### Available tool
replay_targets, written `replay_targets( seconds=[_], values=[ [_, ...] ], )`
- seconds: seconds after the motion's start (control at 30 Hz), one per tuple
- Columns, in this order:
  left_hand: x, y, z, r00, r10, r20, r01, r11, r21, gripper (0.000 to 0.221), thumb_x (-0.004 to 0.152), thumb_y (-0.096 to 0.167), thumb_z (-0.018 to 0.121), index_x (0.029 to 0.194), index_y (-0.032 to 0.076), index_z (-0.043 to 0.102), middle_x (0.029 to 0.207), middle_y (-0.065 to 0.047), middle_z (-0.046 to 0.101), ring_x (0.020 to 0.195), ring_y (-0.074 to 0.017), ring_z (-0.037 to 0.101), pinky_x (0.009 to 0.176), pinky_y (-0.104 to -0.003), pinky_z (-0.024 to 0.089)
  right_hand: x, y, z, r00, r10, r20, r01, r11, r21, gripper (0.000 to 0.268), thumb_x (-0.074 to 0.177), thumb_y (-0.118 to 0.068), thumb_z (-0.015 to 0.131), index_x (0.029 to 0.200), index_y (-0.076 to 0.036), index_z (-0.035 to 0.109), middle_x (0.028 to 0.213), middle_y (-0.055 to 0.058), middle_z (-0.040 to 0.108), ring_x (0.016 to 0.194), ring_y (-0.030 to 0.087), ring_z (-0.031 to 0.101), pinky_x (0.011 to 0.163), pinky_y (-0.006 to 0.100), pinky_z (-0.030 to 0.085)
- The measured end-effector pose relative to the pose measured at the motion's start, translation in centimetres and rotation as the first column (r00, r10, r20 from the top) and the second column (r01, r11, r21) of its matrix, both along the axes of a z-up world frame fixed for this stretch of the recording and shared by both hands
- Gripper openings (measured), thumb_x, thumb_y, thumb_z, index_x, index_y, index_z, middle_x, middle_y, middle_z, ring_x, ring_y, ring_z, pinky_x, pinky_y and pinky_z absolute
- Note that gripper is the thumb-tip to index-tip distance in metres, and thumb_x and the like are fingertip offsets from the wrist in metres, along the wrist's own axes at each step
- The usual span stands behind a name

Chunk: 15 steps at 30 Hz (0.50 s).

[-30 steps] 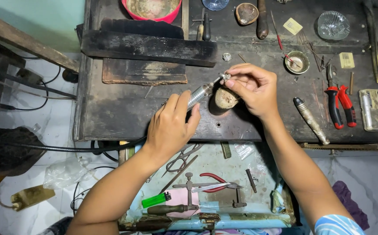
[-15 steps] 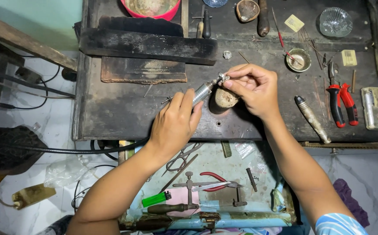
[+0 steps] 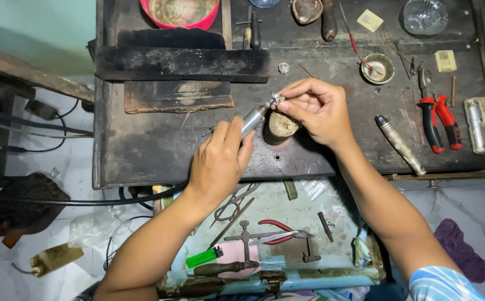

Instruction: Polishing a small jewelry component using a rotary tool while it is held in a wooden clamp.

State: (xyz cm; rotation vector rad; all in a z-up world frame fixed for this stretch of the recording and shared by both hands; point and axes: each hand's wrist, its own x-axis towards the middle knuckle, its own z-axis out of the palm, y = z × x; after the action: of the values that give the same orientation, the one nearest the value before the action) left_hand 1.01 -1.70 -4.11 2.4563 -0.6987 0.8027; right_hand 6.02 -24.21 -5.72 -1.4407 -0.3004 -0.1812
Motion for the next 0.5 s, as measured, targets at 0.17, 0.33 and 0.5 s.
replay_targets(
  seconds=[0.17,0.33,0.5],
  values=[
    [0.15,0.13,-0.06,1.0,0.016,-0.007,-0.016,1.0,0.006,0.027,0.099,0.023,0.065,0.113,-0.001,0.067,0.074,-0.01,0.054,0.055,-0.0332,0.066,0.046,-0.04,0.055,-0.16,0.13,0.47,1.0,0.009,0.007,-0.009,1.0,0.004,0.019,0.088,0.012,0.078,0.103,0.015,0.066,0.102,0.028,0.069,0.089,0.025,0.077,0.084,0.033,0.067],
    [0.07,0.13,0.05,1.0,0.005,-0.023,-0.005,1.0,0.001,0.027,0.099,0.023,0.066,0.112,-0.001,0.067,0.073,-0.01,0.055,0.055,-0.0338,0.066,0.045,-0.041,0.054,-0.33,0.32,0.77,1.0,0.01,0.009,-0.01,1.0,0.008,0.02,0.088,0.013,0.079,0.102,0.015,0.065,0.102,0.028,0.069,0.089,0.024,0.076,0.084,0.033,0.067],
    [0.12,0.22,0.1,0.999,-0.006,-0.046,0.006,1.0,0.004,0.026,0.098,0.022,0.066,0.112,0.0,0.067,0.073,-0.011,0.056,0.056,-0.0342,0.067,0.046,-0.041,0.055,-0.17,0.09,0.52,1.0,0.022,0.001,-0.022,1.0,0.006,0.02,0.088,0.012,0.078,0.103,0.016,0.065,0.102,0.028,0.069,0.089,0.024,0.076,0.084,0.032,0.067]
  ],
)
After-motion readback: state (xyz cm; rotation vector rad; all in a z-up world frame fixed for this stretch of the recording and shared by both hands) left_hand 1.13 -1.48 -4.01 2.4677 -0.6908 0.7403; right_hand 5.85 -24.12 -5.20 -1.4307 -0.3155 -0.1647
